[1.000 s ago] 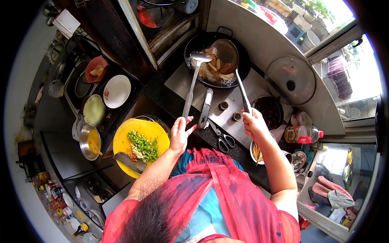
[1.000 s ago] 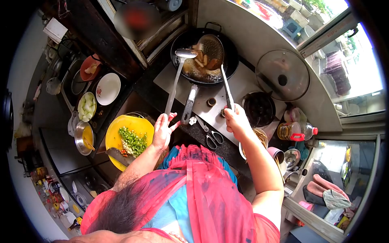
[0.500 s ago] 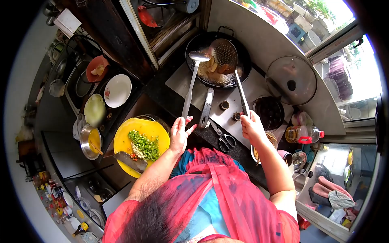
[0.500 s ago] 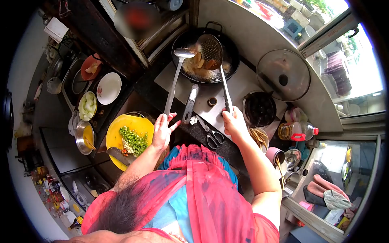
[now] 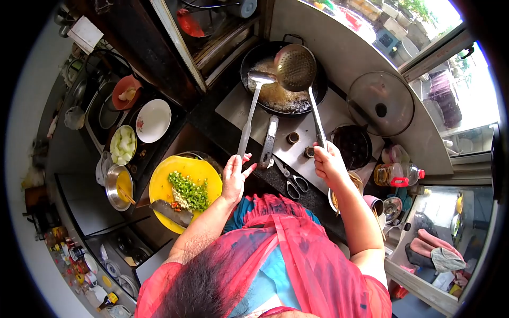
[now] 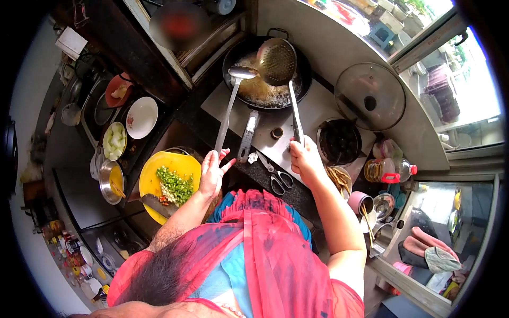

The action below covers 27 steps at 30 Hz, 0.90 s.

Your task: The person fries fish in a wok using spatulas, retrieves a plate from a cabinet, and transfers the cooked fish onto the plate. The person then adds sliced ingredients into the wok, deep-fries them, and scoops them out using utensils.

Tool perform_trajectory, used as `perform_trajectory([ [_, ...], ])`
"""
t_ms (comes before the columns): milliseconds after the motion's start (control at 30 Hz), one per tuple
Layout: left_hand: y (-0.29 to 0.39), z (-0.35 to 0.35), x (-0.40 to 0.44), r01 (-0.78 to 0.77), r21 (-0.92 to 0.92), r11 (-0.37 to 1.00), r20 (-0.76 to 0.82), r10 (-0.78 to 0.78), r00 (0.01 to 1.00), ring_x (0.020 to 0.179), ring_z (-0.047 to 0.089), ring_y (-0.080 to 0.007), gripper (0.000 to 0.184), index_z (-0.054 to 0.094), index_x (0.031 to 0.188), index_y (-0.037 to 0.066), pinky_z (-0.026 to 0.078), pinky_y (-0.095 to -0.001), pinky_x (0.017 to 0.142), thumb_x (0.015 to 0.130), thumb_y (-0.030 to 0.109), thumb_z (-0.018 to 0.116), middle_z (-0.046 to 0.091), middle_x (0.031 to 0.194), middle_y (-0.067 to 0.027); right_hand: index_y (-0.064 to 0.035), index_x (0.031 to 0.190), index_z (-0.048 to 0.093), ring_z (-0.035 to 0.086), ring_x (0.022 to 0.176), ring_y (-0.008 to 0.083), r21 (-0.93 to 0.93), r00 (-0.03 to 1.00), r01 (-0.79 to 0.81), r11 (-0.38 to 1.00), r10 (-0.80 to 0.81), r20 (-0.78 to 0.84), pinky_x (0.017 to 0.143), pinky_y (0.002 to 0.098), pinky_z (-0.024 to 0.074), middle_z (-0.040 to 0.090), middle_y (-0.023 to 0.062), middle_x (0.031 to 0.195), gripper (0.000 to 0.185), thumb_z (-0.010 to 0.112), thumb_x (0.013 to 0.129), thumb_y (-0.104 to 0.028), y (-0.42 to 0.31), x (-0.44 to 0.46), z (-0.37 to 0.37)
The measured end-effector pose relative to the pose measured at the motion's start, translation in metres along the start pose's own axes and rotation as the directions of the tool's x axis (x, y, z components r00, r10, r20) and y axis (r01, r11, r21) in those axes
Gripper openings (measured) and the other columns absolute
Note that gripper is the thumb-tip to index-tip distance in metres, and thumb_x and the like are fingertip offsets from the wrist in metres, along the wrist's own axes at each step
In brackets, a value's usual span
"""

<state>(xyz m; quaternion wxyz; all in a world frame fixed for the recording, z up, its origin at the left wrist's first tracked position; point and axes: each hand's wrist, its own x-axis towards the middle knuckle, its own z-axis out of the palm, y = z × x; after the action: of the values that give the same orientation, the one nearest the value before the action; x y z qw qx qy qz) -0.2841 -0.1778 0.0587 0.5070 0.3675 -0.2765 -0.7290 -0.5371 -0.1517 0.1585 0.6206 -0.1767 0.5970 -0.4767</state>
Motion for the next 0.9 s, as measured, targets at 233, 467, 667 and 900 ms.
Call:
perform_trajectory([
  [233, 0.002, 0.002, 0.001, -0.008, 0.018, 1.000, -0.011, 0.008, 1.000, 0.109, 0.049, -0.0164, 0.023, 0.054, 0.094, 0.009, 0.042, -0.0498, 0.093, 0.097, 0.027, 0.039, 0.054, 0.099, -0.0025, -0.0076, 0.098, 0.046, 0.034, 0.041, 0.0081, -0.136, 0.997, -0.055, 0.989, 0.062, 0.041, 0.036, 0.0251, 0.0288, 0.041, -0.0004, 0.060, 0.015, 0.052, 0.086, -0.014, 0.012, 0.012, 0.001],
  [467, 0.002, 0.002, 0.001, -0.011, -0.004, 1.000, 0.002, 0.011, 1.000, 0.107, 0.050, -0.0156, 0.024, 0.053, 0.100, 0.007, 0.043, -0.0476, 0.094, 0.097, 0.026, 0.038, 0.053, 0.100, -0.0047, -0.0011, 0.102, 0.046, 0.058, 0.074, 0.0409, -0.867, 0.818, 0.297, 0.401, -0.576, 0.014, 0.067, 0.0451, 0.0460, 0.059, 0.0251, 0.079, 0.024, 0.051, 0.080, -0.011, 0.027, 0.043, -0.020],
  [667, 0.002, 0.003, 0.003, -0.013, 0.007, 1.000, 0.002, 0.013, 1.000, 0.106, 0.050, -0.0152, 0.023, 0.053, 0.099, 0.007, 0.043, -0.0466, 0.093, 0.097, 0.025, 0.039, 0.053, 0.100, -0.0046, -0.0019, 0.102, 0.046, 0.059, 0.074, 0.0414, -0.910, 0.774, 0.247, 0.332, -0.633, -0.021, 0.067, 0.0467, 0.0469, 0.060, 0.0245, 0.077, 0.026, 0.054, 0.078, -0.009, 0.018, 0.051, -0.031],
  [900, 0.001, 0.006, 0.005, 0.003, 0.012, 1.000, -0.006, -0.003, 1.000, 0.109, 0.049, -0.0171, 0.022, 0.054, 0.096, 0.009, 0.042, -0.0488, 0.094, 0.097, 0.026, 0.040, 0.054, 0.100, -0.0036, -0.0016, 0.102, 0.046, 0.055, 0.058, 0.0304, -0.841, 0.720, 0.386, 0.380, -0.694, 0.017, 0.055, 0.0385, 0.0458, 0.057, 0.0166, 0.069, 0.024, 0.054, 0.081, -0.010, 0.019, 0.049, -0.045],
])
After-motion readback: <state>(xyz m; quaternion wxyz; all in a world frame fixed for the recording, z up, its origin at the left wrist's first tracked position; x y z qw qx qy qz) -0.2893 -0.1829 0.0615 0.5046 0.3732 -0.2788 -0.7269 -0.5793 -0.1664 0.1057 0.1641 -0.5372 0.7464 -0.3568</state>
